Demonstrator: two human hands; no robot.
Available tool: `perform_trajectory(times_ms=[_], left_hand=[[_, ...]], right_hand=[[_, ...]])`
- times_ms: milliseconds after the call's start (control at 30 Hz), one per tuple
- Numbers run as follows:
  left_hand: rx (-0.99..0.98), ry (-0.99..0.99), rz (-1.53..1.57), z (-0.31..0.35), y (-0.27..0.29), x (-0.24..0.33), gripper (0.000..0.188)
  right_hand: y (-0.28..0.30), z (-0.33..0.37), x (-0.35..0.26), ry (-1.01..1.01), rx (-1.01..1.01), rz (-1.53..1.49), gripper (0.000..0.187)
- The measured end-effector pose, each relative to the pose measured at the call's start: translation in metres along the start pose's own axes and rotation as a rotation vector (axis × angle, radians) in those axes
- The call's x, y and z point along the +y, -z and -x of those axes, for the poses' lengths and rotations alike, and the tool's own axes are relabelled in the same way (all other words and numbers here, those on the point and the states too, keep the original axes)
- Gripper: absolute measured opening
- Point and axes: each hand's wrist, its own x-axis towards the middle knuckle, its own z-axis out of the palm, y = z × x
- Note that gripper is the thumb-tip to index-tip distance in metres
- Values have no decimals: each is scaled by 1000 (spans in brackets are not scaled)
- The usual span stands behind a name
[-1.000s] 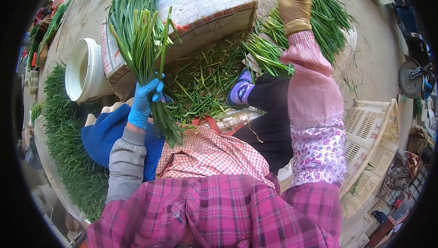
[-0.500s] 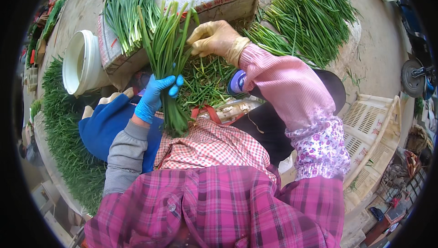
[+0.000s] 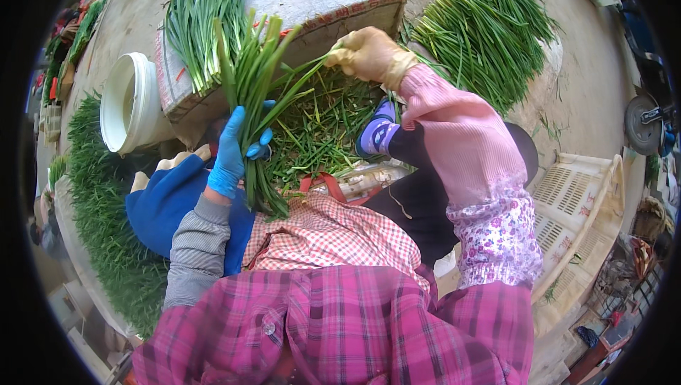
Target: The person gathers green onions, aligns them into bunches, and ties them with red rubber bands. The person places the finished bundles on a nearby surface and continues the process with additional green onions.
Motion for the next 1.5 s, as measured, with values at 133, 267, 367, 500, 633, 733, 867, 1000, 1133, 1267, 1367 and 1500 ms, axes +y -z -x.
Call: perform_trajectory(times_ms=[133, 267, 367, 500, 633, 733, 867, 1000, 1133, 1267, 1367, 1500], left_hand=[[189, 10, -310, -3, 5, -4, 22], [281, -27, -399, -5, 4, -3, 18], [300, -65, -394, -7, 4, -8, 25], [268, -84, -439, -8, 1, -14, 34], [190, 51, -444, -3, -15, -7, 32], [128, 22, -382, 1, -11, -6, 31], [219, -18, -293, -4, 2, -1, 29], [298, -61, -348, -11, -10, -2, 24], [302, -66, -451, -14, -16, -12, 24], [203, -41, -416, -7, -4, -6, 28], [152, -70, -239, -7, 0, -2, 27], [267, -199, -268, -14, -12, -10, 21]], right_hand=[[57, 11, -13, 117, 57, -550, 22], [34, 7, -25, 414, 250, 427, 33], [19, 4, -34, 605, 357, 401, 34], [-7, 7, -48, 761, 402, 629, 39], [-18, -2, -34, 893, 387, 584, 30], [-10, -2, -39, 891, 430, 411, 11], [44, 8, -38, 340, 253, -120, 17], [11, -6, -10, 488, 161, 501, 36], [-18, -17, 4, 351, 131, 72, 24], [-1, -5, -26, 580, 579, 935, 18], [36, -8, -19, 198, 422, 708, 21], [8, 4, -1, -141, -197, 1125, 94]])
